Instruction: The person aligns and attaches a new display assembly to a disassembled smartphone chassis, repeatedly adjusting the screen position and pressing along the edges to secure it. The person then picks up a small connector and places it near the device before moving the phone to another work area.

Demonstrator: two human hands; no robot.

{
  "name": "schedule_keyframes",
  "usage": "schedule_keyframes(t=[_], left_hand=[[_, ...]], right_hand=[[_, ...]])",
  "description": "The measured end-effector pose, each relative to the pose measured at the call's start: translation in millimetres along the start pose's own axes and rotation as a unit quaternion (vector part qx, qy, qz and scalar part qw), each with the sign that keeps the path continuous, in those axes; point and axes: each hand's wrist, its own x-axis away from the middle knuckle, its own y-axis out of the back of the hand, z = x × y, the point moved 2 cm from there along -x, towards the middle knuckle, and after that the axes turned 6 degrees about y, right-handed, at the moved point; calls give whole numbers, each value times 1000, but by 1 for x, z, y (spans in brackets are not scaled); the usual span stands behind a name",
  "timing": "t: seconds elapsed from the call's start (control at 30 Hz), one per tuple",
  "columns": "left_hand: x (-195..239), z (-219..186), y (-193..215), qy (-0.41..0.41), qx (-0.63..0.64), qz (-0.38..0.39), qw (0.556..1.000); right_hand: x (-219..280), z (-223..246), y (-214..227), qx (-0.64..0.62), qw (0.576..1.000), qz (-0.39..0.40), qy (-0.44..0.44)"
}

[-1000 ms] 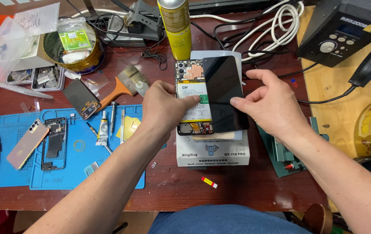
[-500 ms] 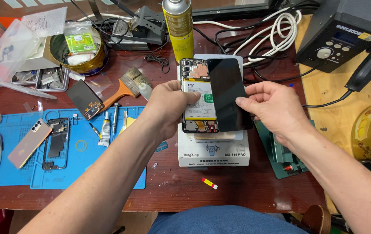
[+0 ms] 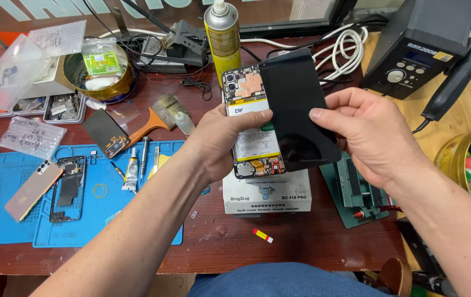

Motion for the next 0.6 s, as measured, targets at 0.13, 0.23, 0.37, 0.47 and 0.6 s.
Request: schedule_keyframes(t=[0.13,0.23,0.37,0.47,0.6], left_hand=[[19,-10,-14,0,-21,-32,999],[37,-15,-21,-8,-22,-45,999],[60,-20,-25,-19,-28,-54,998],[80,-25,-22,-46,-34,-57,997],[92,-27,-20,-51,-52,-49,996]], right_hand=[[11,19,-3,-8,1000,12,21],[19,28,-6,-32,998,39,39],[27,36,-9,-56,993,78,67],[34,47,-18,-46,990,113,72],[39,76,-32,142,965,86,205]])
